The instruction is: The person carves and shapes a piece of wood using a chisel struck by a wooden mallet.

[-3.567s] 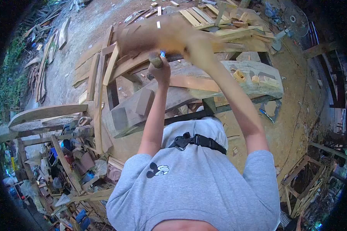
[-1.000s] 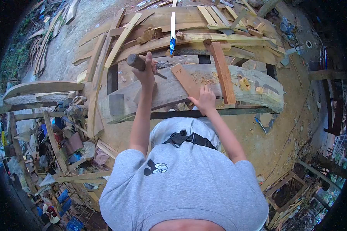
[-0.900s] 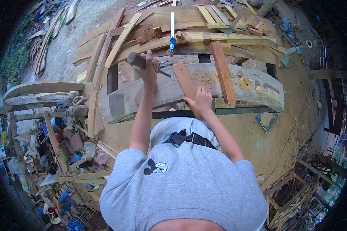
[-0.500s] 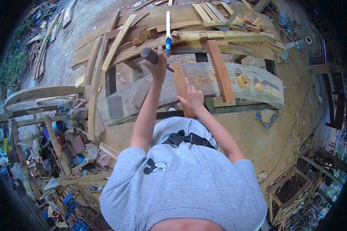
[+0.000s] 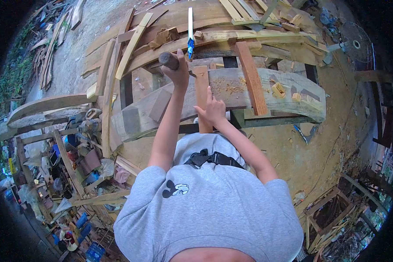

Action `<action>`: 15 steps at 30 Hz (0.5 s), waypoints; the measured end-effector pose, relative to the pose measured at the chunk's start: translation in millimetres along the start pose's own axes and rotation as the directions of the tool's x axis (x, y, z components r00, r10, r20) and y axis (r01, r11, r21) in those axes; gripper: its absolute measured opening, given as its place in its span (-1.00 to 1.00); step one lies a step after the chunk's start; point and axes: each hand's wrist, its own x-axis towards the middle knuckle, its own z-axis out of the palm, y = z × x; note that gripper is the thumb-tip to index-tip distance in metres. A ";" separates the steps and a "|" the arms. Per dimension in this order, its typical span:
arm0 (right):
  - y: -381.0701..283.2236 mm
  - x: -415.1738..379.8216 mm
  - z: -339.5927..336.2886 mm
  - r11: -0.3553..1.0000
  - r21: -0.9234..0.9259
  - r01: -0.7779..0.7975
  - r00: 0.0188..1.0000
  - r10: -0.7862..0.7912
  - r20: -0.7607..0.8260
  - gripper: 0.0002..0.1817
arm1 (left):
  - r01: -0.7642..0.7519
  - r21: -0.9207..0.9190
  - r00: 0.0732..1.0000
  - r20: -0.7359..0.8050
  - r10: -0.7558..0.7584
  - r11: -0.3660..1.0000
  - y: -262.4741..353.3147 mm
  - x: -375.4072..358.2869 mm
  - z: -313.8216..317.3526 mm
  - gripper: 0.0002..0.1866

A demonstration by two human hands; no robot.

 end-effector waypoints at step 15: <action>-3.7 -5.2 3.5 0.999 0.042 -0.006 1.000 0.006 -0.001 0.04 | -0.029 0.145 0.998 -0.059 0.038 0.989 -0.6 -3.5 6.7 -0.71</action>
